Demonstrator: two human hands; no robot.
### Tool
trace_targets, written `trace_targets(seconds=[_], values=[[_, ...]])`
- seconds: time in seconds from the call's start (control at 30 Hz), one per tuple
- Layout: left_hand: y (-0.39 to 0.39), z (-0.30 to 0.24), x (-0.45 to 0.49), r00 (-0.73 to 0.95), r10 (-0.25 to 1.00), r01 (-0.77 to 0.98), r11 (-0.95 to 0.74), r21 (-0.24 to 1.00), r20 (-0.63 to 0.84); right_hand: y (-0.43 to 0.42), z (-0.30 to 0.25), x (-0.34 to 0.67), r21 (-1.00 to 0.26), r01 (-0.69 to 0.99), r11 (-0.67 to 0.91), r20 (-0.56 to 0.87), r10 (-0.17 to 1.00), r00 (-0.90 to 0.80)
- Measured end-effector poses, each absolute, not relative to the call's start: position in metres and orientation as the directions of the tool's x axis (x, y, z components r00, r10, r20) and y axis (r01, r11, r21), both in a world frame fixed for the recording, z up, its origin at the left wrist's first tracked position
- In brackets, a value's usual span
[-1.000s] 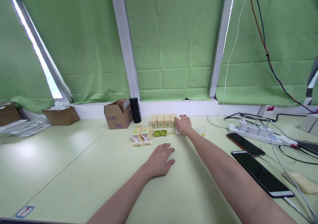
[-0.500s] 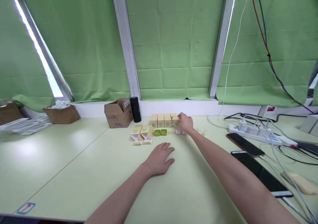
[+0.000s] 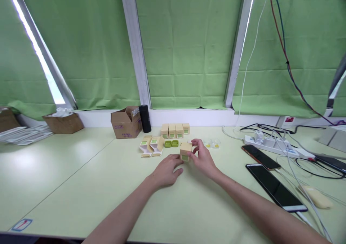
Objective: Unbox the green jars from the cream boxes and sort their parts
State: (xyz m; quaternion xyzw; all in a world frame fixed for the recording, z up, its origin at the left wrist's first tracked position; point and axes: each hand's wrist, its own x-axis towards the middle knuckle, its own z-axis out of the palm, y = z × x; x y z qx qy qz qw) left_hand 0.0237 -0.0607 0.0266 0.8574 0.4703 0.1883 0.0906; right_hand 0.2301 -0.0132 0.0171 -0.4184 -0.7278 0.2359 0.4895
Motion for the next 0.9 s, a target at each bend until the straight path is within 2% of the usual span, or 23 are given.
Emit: trace_targets(seconds=[0.17, 0.37, 0.47, 0.63, 0.83, 0.9], values=[[-0.058, 0.03, 0.021, 0.458, 0.847, 0.799, -0.525, 0.294, 0.269, -0.02, -0.001, 0.237, -0.837, 0.294, 0.46, 0.427, 0.887, -0.174], [-0.052, 0.03, 0.017, 0.267, 0.927, 0.88, -0.346, 0.325, 0.263, -0.014, -0.002, 0.247, -0.837, 0.293, 0.462, 0.405, 0.884, -0.235], [-0.048, 0.033, 0.02, 0.205, 0.946, 0.88, -0.29, 0.375, 0.251, -0.011, -0.007, 0.25, -0.852, 0.288, 0.437, 0.373, 0.893, -0.252], [-0.035, 0.041, 0.026, 0.205, 0.957, 0.841, -0.279, 0.463, 0.205, -0.003, -0.015, 0.254, -0.893, 0.23, 0.386, 0.336, 0.914, -0.228], [-0.015, 0.036, 0.039, 0.19, 0.975, 0.757, -0.218, 0.616, 0.113, -0.002, -0.017, 0.256, -0.893, 0.206, 0.4, 0.359, 0.909, -0.209], [-0.015, 0.029, 0.043, 0.177, 0.976, 0.729, -0.215, 0.65, 0.125, -0.003, -0.015, 0.256, -0.879, 0.224, 0.42, 0.379, 0.903, -0.205]])
